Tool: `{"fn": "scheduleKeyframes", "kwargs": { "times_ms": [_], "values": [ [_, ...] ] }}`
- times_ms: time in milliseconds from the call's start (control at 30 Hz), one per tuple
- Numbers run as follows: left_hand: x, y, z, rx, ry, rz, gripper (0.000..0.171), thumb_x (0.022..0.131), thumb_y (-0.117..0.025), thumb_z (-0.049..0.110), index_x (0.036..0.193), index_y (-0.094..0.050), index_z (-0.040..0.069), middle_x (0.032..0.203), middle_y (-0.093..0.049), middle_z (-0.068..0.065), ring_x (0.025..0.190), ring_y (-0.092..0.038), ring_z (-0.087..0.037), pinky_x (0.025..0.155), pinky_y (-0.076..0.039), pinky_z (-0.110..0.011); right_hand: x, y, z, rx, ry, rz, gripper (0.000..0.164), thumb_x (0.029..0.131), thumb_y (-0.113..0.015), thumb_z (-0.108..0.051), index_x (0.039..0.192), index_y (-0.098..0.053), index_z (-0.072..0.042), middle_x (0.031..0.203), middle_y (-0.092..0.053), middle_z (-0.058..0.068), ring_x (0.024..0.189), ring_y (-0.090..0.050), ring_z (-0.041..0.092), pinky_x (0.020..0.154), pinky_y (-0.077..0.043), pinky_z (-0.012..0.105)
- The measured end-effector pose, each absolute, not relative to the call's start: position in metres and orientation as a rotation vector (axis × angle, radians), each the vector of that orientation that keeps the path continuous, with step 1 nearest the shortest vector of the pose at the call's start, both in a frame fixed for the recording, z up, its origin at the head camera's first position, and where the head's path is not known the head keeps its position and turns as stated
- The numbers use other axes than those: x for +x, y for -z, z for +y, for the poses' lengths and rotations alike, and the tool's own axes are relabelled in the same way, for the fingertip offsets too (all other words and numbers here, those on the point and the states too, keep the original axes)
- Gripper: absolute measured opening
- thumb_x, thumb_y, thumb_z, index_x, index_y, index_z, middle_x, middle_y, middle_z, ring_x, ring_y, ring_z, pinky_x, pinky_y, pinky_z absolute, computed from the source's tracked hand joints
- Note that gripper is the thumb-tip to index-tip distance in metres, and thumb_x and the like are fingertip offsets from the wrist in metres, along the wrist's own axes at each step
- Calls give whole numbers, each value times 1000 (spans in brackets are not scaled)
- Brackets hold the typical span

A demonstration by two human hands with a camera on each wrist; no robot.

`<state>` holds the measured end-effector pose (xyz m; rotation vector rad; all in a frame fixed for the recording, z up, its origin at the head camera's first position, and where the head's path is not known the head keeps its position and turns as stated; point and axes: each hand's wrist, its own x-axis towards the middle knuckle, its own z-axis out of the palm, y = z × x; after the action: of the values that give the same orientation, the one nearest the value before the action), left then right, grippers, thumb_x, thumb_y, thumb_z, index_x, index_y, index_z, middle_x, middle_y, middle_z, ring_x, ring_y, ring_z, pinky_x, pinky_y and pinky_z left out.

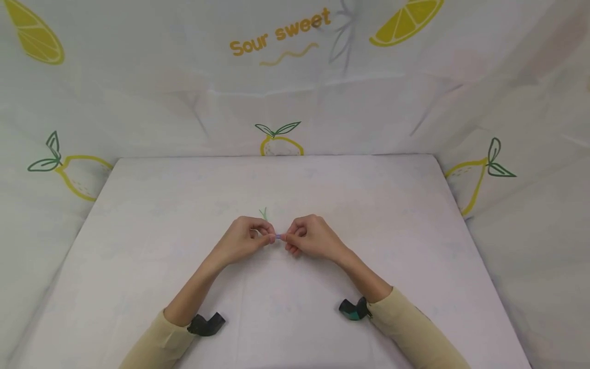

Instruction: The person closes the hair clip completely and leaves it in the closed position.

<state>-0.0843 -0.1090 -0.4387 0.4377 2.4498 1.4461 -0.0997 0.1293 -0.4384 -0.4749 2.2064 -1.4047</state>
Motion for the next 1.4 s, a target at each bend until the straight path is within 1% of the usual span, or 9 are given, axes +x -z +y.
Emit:
{"fn": "scheduleKeyframes", "kwargs": {
  "times_ms": [133, 300, 467, 667, 867, 1033, 1200, 1333, 1400],
  "values": [
    [-83, 439, -107, 422, -1454, 2469, 6, 97, -76, 9, 93, -79, 7, 78, -72, -5, 52, -43, -6, 51, -34, -20, -98, 437, 127, -523, 1396, 2251, 22, 103, -76, -17, 88, -72, -1, 78, -79, 11, 66, -77, 22, 66, -66, 36],
    [-83, 438, -105, 402, -1474, 2470, 5, 95, -76, 7, 91, -78, 6, 74, -68, 0, 56, -50, -6, 55, -40, -19, -97, 437, 124, -564, 1381, 2300, 21, 102, -76, -13, 85, -70, -3, 75, -79, 8, 65, -77, 24, 65, -65, 36],
    [-84, 439, -106, 386, -1471, 2444, 6, 96, -76, 9, 91, -78, 6, 76, -72, -4, 60, -56, -6, 58, -44, -20, -97, 436, 124, -571, 1380, 2303, 20, 102, -75, -12, 85, -70, -3, 76, -80, 8, 66, -78, 25, 65, -65, 38],
    [-85, 440, -109, 356, -1434, 2436, 7, 97, -78, 14, 93, -81, 10, 84, -78, -11, 59, -51, -8, 57, -40, -21, -99, 438, 125, -547, 1420, 2280, 15, 101, -76, -12, 89, -75, -4, 80, -81, 11, 70, -79, 26, 68, -65, 36],
    [-85, 443, -110, 357, -1395, 2423, 10, 98, -78, 18, 94, -83, 12, 84, -78, -2, 63, -50, -8, 60, -40, -23, -101, 441, 128, -522, 1456, 2282, 9, 99, -78, -12, 93, -79, -5, 83, -81, 13, 74, -80, 28, 70, -65, 35],
    [-84, 444, -111, 366, -1386, 2400, 14, 100, -76, 20, 97, -85, 10, 87, -80, -1, 67, -51, -9, 63, -39, -24, -101, 442, 130, -518, 1465, 2286, 9, 99, -79, -14, 95, -80, -5, 84, -82, 14, 75, -81, 28, 71, -64, 35],
    [-84, 445, -112, 377, -1399, 2365, 17, 102, -75, 23, 99, -85, 9, 88, -83, 0, 74, -59, -9, 69, -44, -25, -100, 440, 131, -529, 1468, 2304, 7, 98, -80, -14, 97, -82, -8, 87, -83, 14, 76, -81, 28, 70, -63, 31],
    [-84, 445, -113, 385, -1420, 2337, 20, 103, -74, 25, 99, -85, 8, 87, -84, -1, 80, -66, -10, 74, -47, -26, -99, 440, 132, -518, 1492, 2300, 6, 97, -81, -15, 98, -83, -9, 89, -83, 15, 77, -82, 30, 70, -64, 35],
    [-85, 445, -113, 380, -1438, 2318, 22, 103, -74, 26, 99, -85, 7, 86, -84, -2, 80, -65, -11, 75, -46, -26, -98, 440, 133, -509, 1502, 2295, 6, 97, -82, -15, 99, -83, -9, 89, -83, 16, 77, -82, 32, 70, -65, 37]
  ]
}}
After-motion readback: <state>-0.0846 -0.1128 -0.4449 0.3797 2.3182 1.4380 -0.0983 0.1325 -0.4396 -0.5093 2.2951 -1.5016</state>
